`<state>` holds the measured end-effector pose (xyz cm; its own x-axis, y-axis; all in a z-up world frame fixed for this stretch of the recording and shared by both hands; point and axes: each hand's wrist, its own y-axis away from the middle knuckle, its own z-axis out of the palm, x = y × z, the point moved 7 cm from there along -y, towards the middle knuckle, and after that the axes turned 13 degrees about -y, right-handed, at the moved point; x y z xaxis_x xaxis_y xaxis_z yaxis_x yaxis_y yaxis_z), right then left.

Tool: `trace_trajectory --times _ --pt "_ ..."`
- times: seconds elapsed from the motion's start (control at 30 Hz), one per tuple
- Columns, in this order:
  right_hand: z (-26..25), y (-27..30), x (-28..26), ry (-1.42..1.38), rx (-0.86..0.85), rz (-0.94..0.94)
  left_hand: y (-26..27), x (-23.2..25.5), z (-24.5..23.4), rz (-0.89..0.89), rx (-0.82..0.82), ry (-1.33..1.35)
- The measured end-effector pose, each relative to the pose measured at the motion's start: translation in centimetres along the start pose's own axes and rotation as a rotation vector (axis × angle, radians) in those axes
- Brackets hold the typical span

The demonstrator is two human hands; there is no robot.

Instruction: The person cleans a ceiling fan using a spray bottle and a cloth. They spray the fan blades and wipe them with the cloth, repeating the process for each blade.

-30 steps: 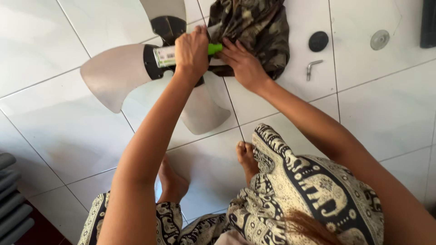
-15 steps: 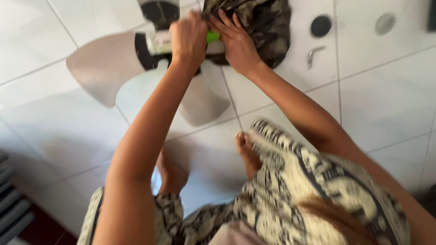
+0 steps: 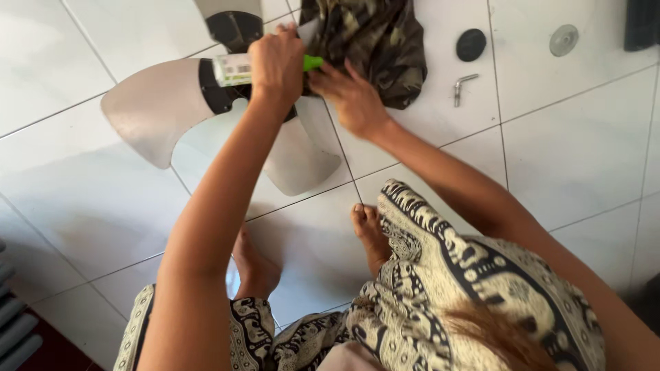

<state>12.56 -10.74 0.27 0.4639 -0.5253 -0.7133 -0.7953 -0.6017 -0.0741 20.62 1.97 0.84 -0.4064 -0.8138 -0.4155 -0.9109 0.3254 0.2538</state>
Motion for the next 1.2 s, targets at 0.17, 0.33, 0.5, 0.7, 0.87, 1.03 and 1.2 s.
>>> trace_trajectory --times 0.17,0.33,0.5,0.7,0.87,1.03,1.2 --pt "1.4 0.2 -0.1 0.091 0.077 0.074 0.0 0.0 0.5 0.025 -0.041 0.036" --pt "-0.1 -0.1 -0.5 0.139 -0.086 -0.093 0.0 0.1 0.1 0.024 -0.031 -0.004" --pt "-7.7 -2.6 7.7 -0.152 0.034 0.389 0.3 0.2 0.5 0.023 -0.033 0.012" --pt "-3.9 1.9 3.9 -0.140 0.008 0.011 0.2 0.0 0.5 0.008 -0.027 0.017" --pt "-7.1 0.6 6.5 -0.215 0.137 0.153 0.7 0.0 0.6 0.030 -0.086 0.091" --pt "-5.5 1.5 6.7 -0.586 0.014 0.120 0.5 0.5 0.0 0.019 -0.036 0.025" --pt "-2.7 -1.3 5.9 -0.197 0.142 0.182 0.6 0.6 0.0 0.003 -0.038 0.037"
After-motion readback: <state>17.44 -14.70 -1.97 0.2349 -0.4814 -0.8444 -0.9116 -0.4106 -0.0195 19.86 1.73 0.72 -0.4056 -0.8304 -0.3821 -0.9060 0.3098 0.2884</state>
